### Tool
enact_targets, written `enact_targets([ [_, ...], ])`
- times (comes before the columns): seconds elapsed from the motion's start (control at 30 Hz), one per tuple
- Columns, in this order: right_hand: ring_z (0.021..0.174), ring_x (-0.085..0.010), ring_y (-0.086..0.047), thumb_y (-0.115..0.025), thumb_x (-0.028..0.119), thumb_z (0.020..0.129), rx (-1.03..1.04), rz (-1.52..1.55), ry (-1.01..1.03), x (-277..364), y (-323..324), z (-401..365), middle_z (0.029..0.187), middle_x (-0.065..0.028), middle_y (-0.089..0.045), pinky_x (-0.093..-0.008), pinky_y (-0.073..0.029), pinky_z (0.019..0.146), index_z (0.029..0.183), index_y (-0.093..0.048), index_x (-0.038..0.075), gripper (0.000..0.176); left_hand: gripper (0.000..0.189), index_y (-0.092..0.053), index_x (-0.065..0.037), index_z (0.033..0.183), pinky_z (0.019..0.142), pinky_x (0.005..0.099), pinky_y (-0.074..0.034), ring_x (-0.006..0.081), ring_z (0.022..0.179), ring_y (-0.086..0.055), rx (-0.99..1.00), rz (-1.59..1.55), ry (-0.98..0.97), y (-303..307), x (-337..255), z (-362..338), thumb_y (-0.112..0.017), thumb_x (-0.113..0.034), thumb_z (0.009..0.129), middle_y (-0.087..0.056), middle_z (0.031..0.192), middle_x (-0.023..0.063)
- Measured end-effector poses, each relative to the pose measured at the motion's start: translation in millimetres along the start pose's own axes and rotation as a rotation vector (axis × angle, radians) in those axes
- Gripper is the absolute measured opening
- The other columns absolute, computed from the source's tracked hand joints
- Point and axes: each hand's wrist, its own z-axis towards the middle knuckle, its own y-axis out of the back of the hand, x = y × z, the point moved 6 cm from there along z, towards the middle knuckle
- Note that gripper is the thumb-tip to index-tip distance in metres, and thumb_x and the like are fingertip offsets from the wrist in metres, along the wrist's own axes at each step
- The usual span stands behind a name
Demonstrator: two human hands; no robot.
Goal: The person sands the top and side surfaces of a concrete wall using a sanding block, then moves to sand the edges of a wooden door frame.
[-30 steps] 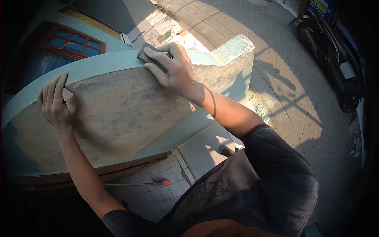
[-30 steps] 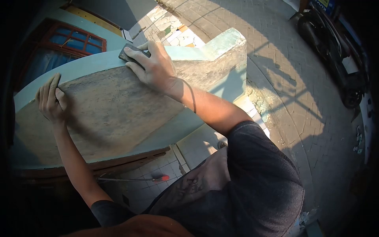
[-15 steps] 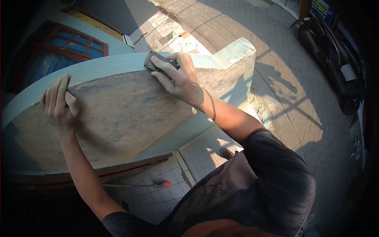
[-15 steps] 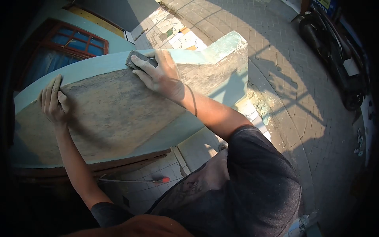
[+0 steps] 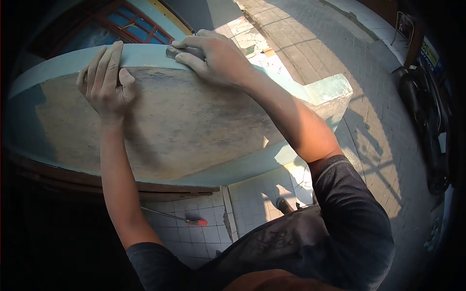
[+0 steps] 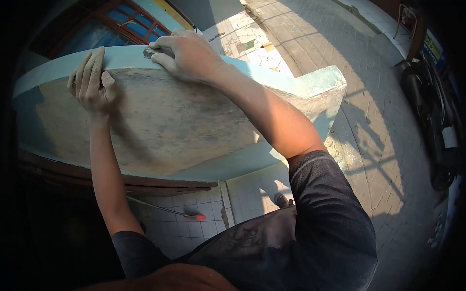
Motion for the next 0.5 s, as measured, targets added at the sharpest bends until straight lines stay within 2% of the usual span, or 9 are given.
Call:
enact_targets([
  [0.07, 0.093, -0.0279, -0.067, -0.067, 0.032, 0.099, 0.085, 0.175, -0.081, -15.7, -2.0, -5.1, 0.109, -0.0165, -0.072, -0.0381, -0.051, 0.087, 0.13, -0.072, 0.009, 0.039, 0.045, -0.074, -0.019, 0.131, 0.112, 0.0336, -0.035, 0.0152, 0.128, -0.062, -0.023, 0.172, 0.095, 5.7, 18.6, 1.1, -0.044, -0.03, 0.098, -0.074, 0.127, -0.0037],
  [0.17, 0.11, -0.0238, -0.068, -0.064, 0.031, 0.101, 0.163, 0.123, -0.448, -124.6, 39.6, -100.0, 0.12, -0.0172, -0.071, -0.037, -0.051, 0.096, 0.135, -0.069, 0.005, 0.043, 0.046, -0.074, -0.02, 0.13, 0.113, 0.0363, -0.029, 0.014, 0.126, -0.061, -0.083, 0.165, 0.19, 3.5, 47.6, -11.0, -0.044, -0.034, 0.098, -0.073, 0.127, -0.006],
  [0.2, 0.119, -0.0297, -0.066, -0.064, 0.03, 0.1, 0.147, 0.023, -0.608, -171.8, 54.1, -146.6, 0.125, -0.0187, -0.07, -0.0383, -0.048, 0.106, 0.131, -0.07, 0.003, 0.041, 0.046, -0.074, -0.021, 0.131, 0.113, 0.0371, -0.029, 0.0154, 0.127, -0.06, -0.079, 0.139, 0.196, -1.5, 44.5, -11.2, -0.044, -0.034, 0.097, -0.073, 0.127, -0.0059],
  [0.23, 0.117, -0.0304, -0.067, -0.065, 0.029, 0.099, 0.141, 0.049, -0.663, -182.5, 64.2, -167.3, 0.123, -0.0185, -0.071, -0.0397, -0.049, 0.104, 0.129, -0.071, 0.004, 0.04, 0.046, -0.074, -0.021, 0.131, 0.113, 0.0371, -0.029, 0.0154, 0.127, -0.06, -0.086, 0.147, 0.205, -5.1, 43.2, -9.8, -0.044, -0.034, 0.097, -0.073, 0.127, -0.0059],
  [0.27, 0.115, -0.0317, -0.068, -0.065, 0.029, 0.099, 0.163, -0.136, -0.668, -176.4, 65.0, -162.3, 0.122, -0.02, -0.071, -0.0409, -0.05, 0.103, 0.127, -0.071, 0.003, 0.039, 0.046, -0.073, -0.021, 0.131, 0.113, 0.0373, -0.029, 0.0142, 0.127, -0.06, -0.089, 0.132, 0.213, -6.1, 44.2, -7.7, -0.045, -0.034, 0.097, -0.073, 0.126, -0.0068],
  [0.33, 0.113, -0.0332, -0.068, -0.065, 0.029, 0.099, 0.158, 0.01, -0.632, -148.2, 42.1, -118.1, 0.121, -0.021, -0.071, -0.0417, -0.05, 0.101, 0.126, -0.07, 0.004, 0.038, 0.045, -0.073, -0.022, 0.131, 0.114, 0.0375, -0.028, 0.013, 0.127, -0.06, -0.06, 0.11, 0.222, -2.3, 45.1, -12.8, -0.046, -0.034, 0.097, -0.073, 0.125, -0.0077],
  [0.4, 0.111, -0.0346, -0.068, -0.062, 0.034, 0.1, 0.136, 0.088, -0.367, -95.0, 2.3, -43.7, 0.121, -0.0214, -0.07, -0.0428, -0.051, 0.1, 0.127, -0.069, 0.005, 0.04, 0.045, -0.073, -0.025, 0.131, 0.115, 0.0373, -0.027, 0.0104, 0.127, -0.06, -0.039, 0.131, 0.204, -4.9, 44.9, -11.6, -0.047, -0.032, 0.095, -0.074, 0.123, -0.0094],
  [0.47, 0.117, -0.0351, -0.064, -0.062, 0.041, 0.101, 0.18, 0.166, -0.134, -10.0, -25.4, 32.8, 0.128, -0.0205, -0.065, -0.0413, -0.049, 0.103, 0.138, -0.064, 0.012, 0.047, 0.045, -0.072, -0.026, 0.132, 0.115, 0.0371, -0.026, 0.0096, 0.127, -0.06, -0.035, 0.126, 0.204, -5.6, 44.1, -14.4, -0.048, -0.032, 0.094, -0.074, 0.123, -0.0102],
  [0.5, 0.117, -0.0351, -0.064, -0.062, 0.041, 0.101, 0.18, 0.167, -0.133, -9.8, -28.6, 38.8, 0.128, -0.0205, -0.065, -0.0413, -0.049, 0.103, 0.138, -0.064, 0.012, 0.047, 0.046, -0.072, -0.027, 0.133, 0.116, 0.037, -0.026, 0.0088, 0.126, -0.06, -0.033, 0.122, 0.192, -6.2, 44.0, -13.4, -0.048, -0.031, 0.094, -0.074, 0.122, -0.0109],
])
